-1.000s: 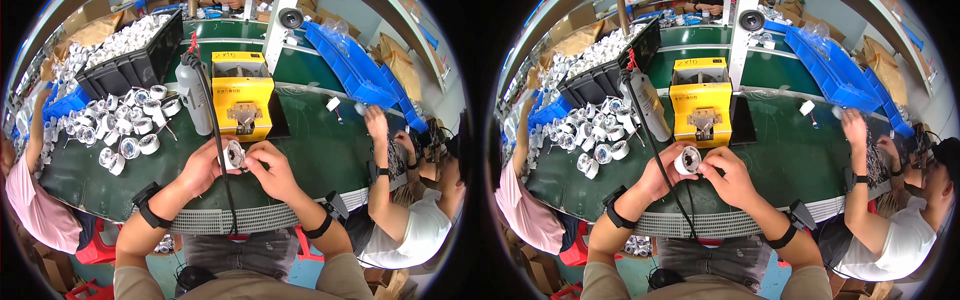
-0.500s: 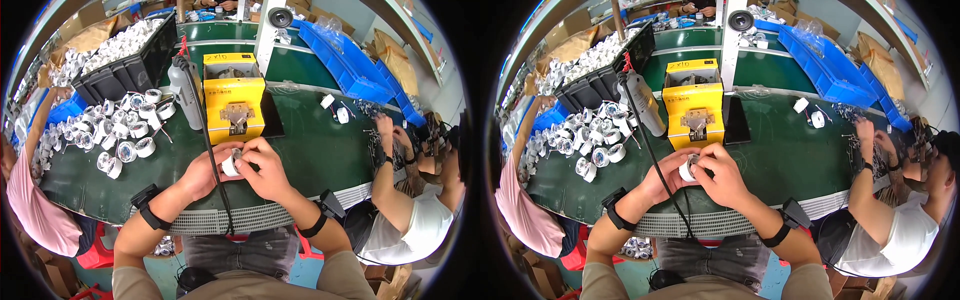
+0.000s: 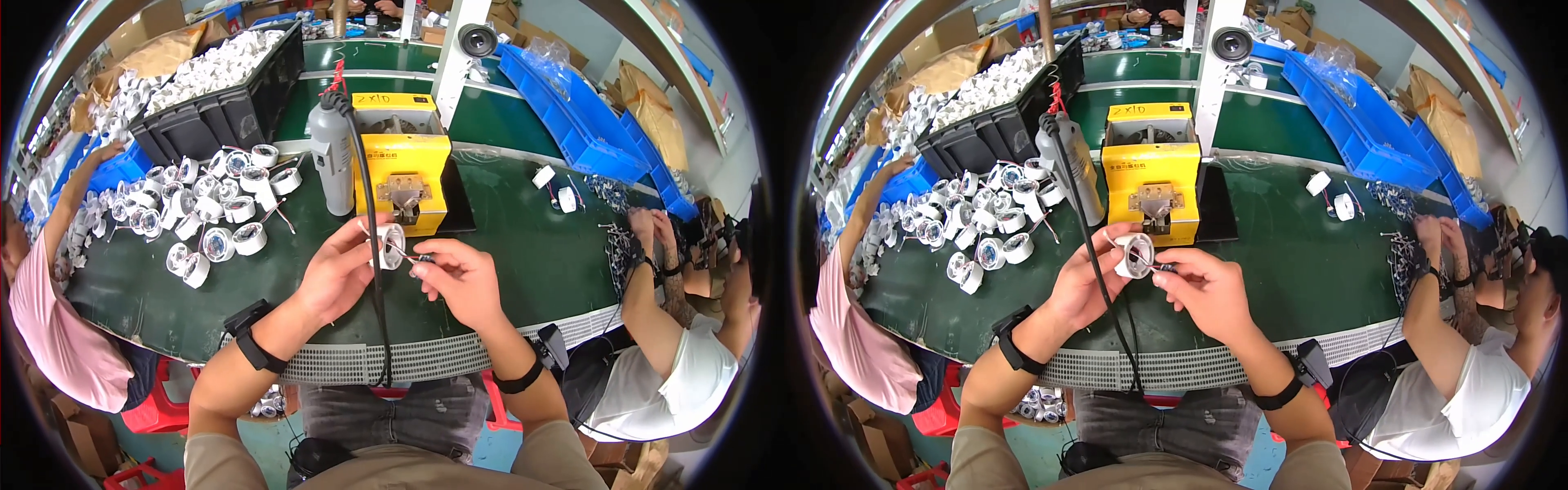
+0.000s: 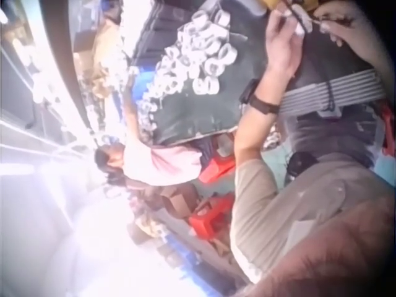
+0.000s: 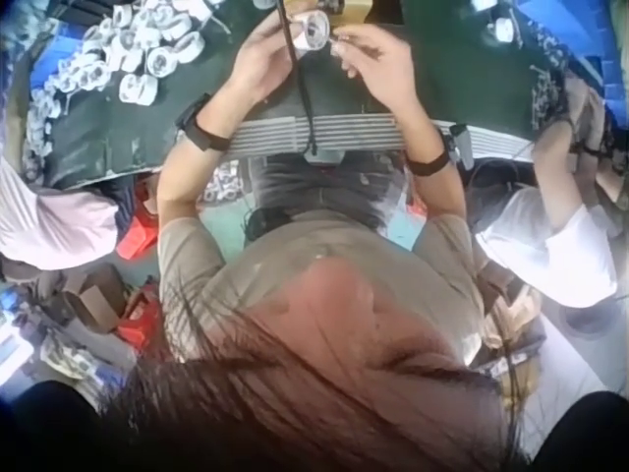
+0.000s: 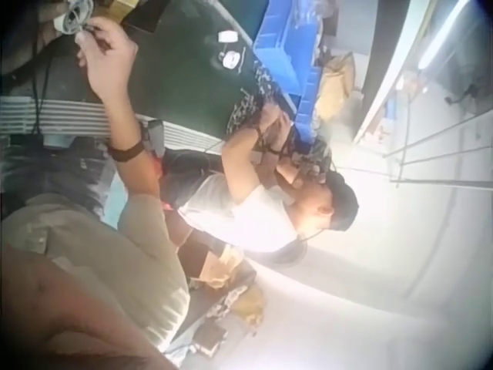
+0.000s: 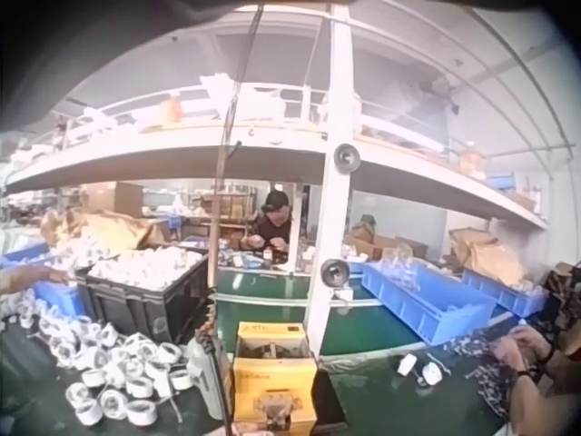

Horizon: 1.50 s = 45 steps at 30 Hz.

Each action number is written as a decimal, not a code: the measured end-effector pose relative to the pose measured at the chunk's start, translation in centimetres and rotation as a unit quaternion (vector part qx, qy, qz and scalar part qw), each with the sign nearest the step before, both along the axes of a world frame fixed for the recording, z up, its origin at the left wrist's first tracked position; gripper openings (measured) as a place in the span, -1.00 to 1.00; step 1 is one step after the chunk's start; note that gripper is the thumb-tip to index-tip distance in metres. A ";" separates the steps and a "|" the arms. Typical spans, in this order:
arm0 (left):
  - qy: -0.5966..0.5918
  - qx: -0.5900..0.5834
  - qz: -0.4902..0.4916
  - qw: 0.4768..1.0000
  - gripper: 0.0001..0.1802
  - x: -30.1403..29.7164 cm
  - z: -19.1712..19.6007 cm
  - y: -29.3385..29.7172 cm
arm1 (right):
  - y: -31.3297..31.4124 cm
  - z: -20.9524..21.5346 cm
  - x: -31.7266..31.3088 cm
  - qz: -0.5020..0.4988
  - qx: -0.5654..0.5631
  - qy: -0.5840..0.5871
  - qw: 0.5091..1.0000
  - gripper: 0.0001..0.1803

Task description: The person assembles electronic components by inserting circuit boards into white plastic housings and securing them with a power screwdriver. They repeat this process for several units before reaching into a plastic bag to retrieve small metal fasteners.

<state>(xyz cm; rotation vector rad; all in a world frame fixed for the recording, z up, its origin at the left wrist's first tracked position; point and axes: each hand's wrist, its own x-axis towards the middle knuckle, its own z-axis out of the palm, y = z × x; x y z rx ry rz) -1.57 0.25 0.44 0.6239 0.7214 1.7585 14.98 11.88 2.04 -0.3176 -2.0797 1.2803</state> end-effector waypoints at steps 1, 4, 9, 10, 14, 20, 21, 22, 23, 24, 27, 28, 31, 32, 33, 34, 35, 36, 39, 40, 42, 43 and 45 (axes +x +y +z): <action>-0.002 0.036 -0.017 0.999 -0.59 0.2 0.2 0.0 | -0.2 -0.1 -0.1 0.054 -0.242 -0.038 0.968 -0.78; -0.013 0.055 -0.066 0.996 -0.48 0.5 0.1 -0.1 | -0.9 -1.0 -1.1 0.077 -0.228 0.027 0.970 -0.81; -0.023 0.056 -0.094 0.994 -0.47 1.0 0.5 -0.3 | -2.0 -0.3 -0.9 -0.008 -0.223 0.000 0.975 -0.85; -0.024 0.055 -0.093 0.994 -0.47 1.1 0.4 -0.2 | -1.8 -0.7 -1.0 -0.008 -0.224 -0.001 0.975 -0.85; -0.009 0.068 -0.093 0.993 -0.41 1.7 -0.1 -0.1 | -1.0 -2.1 -1.1 -0.031 0.015 0.075 0.997 -0.77; 0.054 0.061 -0.078 0.994 -0.30 2.1 -0.1 -0.2 | -1.3 -1.5 -1.6 -0.014 -0.071 0.080 0.994 -0.61; 0.083 0.059 -0.071 0.992 -0.28 2.1 -0.1 0.0 | -1.1 -1.9 -1.6 0.063 -0.251 0.058 0.964 -0.59; 0.263 -0.004 -0.023 0.964 -0.31 1.9 -0.2 0.0 | -0.8 -2.1 -1.6 0.063 -0.231 0.061 0.969 -0.66; 0.263 -0.003 -0.021 0.965 -0.31 1.7 -0.5 -0.1 | -0.5 -2.1 -1.6 0.064 -0.229 0.060 0.969 -0.66; 0.277 -0.042 -0.036 0.959 -0.33 1.4 -0.8 0.0 | 0.0 -1.9 -1.5 0.037 -0.145 0.016 0.989 -0.69; 0.268 -0.066 -0.034 0.960 -0.48 1.1 -0.5 0.3 | 0.9 0.2 -1.9 -0.012 0.082 -0.058 0.995 -0.73; 0.253 -0.104 -0.040 0.961 -0.52 1.1 -0.6 0.3 | 0.5 0.7 -2.9 -0.052 0.115 0.006 0.992 -0.64; 0.214 -0.144 -0.040 0.965 -0.68 1.3 -1.0 0.0 | -2.5 2.7 -7.3 -0.085 0.104 0.058 0.989 -0.33; 0.207 -0.138 -0.030 0.968 -0.70 1.4 -1.0 -0.1 | -3.2 2.7 -9.0 -0.068 0.097 0.061 0.991 -0.27; 0.200 -0.132 -0.021 0.971 -0.72 1.5 -0.8 -0.1 | -3.6 2.5 -10.4 -0.051 0.091 0.065 0.992 -0.21; 0.187 -0.149 -0.029 0.971 -0.72 1.2 -0.7 0.1 | -3.4 2.0 -11.5 -0.043 0.068 0.059 0.995 -0.22; 0.173 -0.167 -0.037 0.970 -0.73 1.1 -0.7 0.2 | -3.1 1.4 -12.4 -0.035 0.046 0.052 0.997 -0.23; 0.162 -0.170 -0.029 0.972 -0.72 1.0 -0.8 0.2 | -3.1 1.0 -13.0 -0.056 0.117 0.082 0.988 -0.28; 0.098 -0.192 -0.010 0.976 -0.65 1.2 -0.3 0.0 | -1.0 -0.1 -13.1 -0.029 0.064 0.248 0.966 -0.38; 0.084 -0.204 -0.030 0.975 -0.64 0.7 -1.1 0.3 | -1.4 2.1 -12.6 -0.019 -0.028 0.309 0.951 -0.43; 0.065 -0.215 -0.057 0.973 -0.64 0.5 -1.6 0.8 | -0.5 5.0 -11.3 -0.045 -0.108 0.355 0.927 -0.51; 0.068 -0.227 -0.053 0.970 -0.64 0.7 -1.1 0.8 | 0.4 5.6 -11.1 -0.074 -0.095 0.349 0.929 -0.55; 0.069 -0.239 -0.045 0.968 -0.65 0.7 -0.9 0.7 | 1.2 5.9 -11.4 -0.107 -0.096 0.332 0.932 -0.56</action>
